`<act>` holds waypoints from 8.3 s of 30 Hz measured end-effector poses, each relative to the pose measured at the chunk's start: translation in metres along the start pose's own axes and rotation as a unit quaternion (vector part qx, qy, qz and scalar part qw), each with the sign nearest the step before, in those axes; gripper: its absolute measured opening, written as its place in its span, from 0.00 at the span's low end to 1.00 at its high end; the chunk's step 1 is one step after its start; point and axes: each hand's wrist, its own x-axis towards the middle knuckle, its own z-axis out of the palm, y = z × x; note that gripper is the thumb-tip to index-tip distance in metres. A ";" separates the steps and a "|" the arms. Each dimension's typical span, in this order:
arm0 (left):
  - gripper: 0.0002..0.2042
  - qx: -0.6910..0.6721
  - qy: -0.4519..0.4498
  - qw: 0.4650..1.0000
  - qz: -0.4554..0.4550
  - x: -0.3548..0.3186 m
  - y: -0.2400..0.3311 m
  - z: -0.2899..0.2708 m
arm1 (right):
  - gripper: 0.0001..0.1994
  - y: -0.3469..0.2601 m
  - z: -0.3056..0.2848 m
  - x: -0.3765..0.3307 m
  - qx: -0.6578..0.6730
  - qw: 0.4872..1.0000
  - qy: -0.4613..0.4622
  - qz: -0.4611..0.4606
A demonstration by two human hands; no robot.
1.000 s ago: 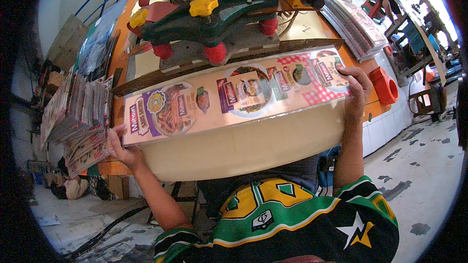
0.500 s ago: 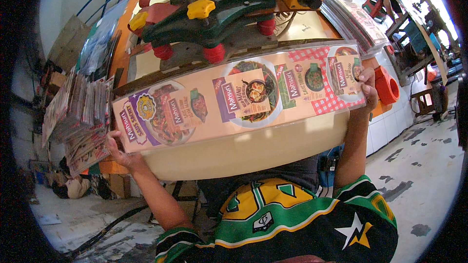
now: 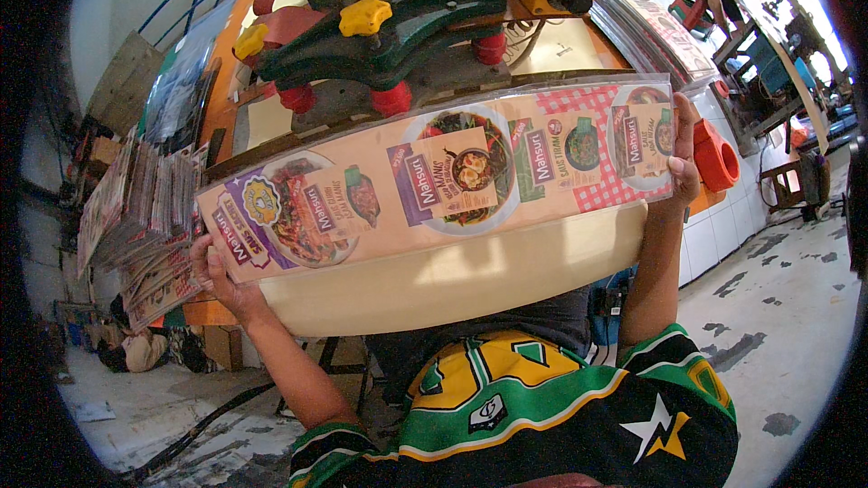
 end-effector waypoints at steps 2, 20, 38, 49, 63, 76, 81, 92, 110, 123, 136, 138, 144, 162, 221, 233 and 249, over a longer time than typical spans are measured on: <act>0.21 -0.150 -0.008 0.988 -0.047 -0.002 0.032 0.041 | 0.50 -0.001 -0.004 0.000 -0.001 1.000 0.001 0.013; 0.41 -0.145 -0.068 0.985 -0.069 0.005 0.025 0.035 | 0.37 0.005 -0.028 -0.015 -0.060 0.996 0.016 0.060; 0.37 -0.130 -0.087 0.985 -0.076 0.002 0.043 0.058 | 0.19 0.010 -0.030 -0.020 0.049 0.997 -0.022 0.052; 0.26 -0.129 -0.156 0.962 -0.182 0.008 0.034 0.044 | 0.31 -0.001 -0.014 -0.005 -0.239 0.958 0.035 0.154; 0.25 0.069 -0.103 0.978 -0.166 -0.025 0.037 0.021 | 0.13 0.008 0.018 -0.003 -0.211 0.953 -0.004 0.216; 0.32 0.004 -0.076 0.985 -0.157 -0.023 0.031 0.005 | 0.11 0.020 0.000 -0.003 -0.209 0.966 0.029 0.150; 0.28 0.036 -0.072 0.986 -0.148 -0.026 0.018 -0.004 | 0.12 0.018 -0.004 -0.002 -0.269 0.959 0.055 -0.067; 0.10 0.121 -0.076 0.990 -0.017 -0.025 -0.006 -0.031 | 0.16 0.016 -0.006 0.000 -0.138 0.988 -0.045 -0.053; 0.19 -0.026 -0.084 0.996 0.011 -0.032 0.036 -0.017 | 0.15 0.011 -0.005 0.002 -0.067 0.993 -0.088 0.036; 0.26 -0.048 -0.075 0.996 -0.021 -0.052 0.035 -0.015 | 0.40 -0.001 0.006 0.005 0.080 0.946 -0.246 0.195; 0.25 -0.283 -0.085 0.955 0.010 -0.034 0.018 -0.021 | 0.39 0.041 0.076 0.046 -0.422 0.681 -0.578 0.157; 0.26 -0.259 -0.104 0.960 0.027 -0.033 0.018 -0.021 | 0.43 0.057 0.093 0.041 -0.527 0.591 -0.611 0.005; 0.26 -0.282 -0.066 0.957 -0.007 -0.038 0.009 -0.036 | 0.46 0.079 0.100 0.033 -0.566 0.610 -0.554 -0.009; 0.27 -0.248 -0.072 0.966 0.018 -0.038 0.016 -0.020 | 0.38 0.072 0.095 0.031 -0.605 0.608 -0.512 -0.037; 0.30 -0.181 -0.057 0.981 -0.042 -0.041 0.010 -0.037 | 0.17 0.014 0.046 0.008 -0.340 0.847 -0.347 0.216; 0.30 -0.187 -0.052 0.972 -0.134 -0.035 0.011 -0.044 | 0.15 -0.029 -0.003 -0.020 -0.426 0.875 -0.031 0.227; 0.31 -0.179 -0.072 0.977 -0.088 -0.028 0.005 -0.046 | 0.14 -0.067 -0.002 -0.050 -0.755 0.620 0.044 0.207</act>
